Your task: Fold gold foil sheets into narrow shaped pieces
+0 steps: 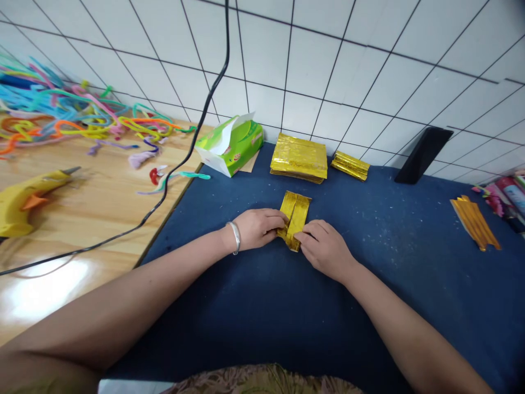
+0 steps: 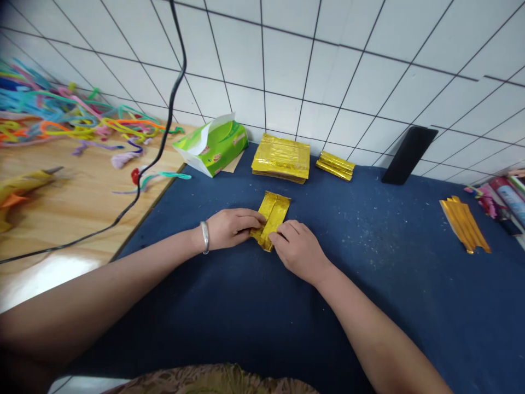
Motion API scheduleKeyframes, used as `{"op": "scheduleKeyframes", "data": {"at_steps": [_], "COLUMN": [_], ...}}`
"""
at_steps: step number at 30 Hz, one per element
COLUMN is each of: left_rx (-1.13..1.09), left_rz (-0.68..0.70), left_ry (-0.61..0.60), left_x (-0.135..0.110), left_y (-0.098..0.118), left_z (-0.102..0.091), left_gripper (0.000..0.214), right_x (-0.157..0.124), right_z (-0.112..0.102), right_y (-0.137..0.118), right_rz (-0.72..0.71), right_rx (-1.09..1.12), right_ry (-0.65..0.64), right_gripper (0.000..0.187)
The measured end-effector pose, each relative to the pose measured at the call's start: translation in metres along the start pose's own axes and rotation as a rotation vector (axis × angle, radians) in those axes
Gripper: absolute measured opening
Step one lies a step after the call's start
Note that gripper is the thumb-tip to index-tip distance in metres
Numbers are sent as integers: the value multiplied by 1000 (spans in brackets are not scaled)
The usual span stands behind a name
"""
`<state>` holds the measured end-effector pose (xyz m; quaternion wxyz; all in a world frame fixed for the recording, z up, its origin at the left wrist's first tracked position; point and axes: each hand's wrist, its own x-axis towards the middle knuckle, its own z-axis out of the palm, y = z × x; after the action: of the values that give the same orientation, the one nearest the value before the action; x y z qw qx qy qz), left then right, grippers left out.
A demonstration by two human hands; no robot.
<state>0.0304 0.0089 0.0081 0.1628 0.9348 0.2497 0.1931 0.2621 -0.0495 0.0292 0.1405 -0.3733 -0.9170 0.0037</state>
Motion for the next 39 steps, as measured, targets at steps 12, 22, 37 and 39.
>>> {"op": "scheduleKeyframes", "data": {"at_steps": [12,22,37,39], "left_rx": [196,238,195,238], "left_rz": [102,17,-112,-111], "left_ry": [-93,-134,-155,-153], "left_x": [3,2,3,3], "left_y": [10,25,32,36], "left_z": [-14,-19,-22,-20], "left_gripper": [21,22,16,16], "right_x": [0,1,1,1], "right_z": [0,-4,2,2], "right_y": [0,-5,-3,-3], "right_rz": [34,66,186,181], "right_rx": [-55,-12,145,127], "right_ry": [-90,-79,-39,-43], "right_gripper": [20,18,12,13]}}
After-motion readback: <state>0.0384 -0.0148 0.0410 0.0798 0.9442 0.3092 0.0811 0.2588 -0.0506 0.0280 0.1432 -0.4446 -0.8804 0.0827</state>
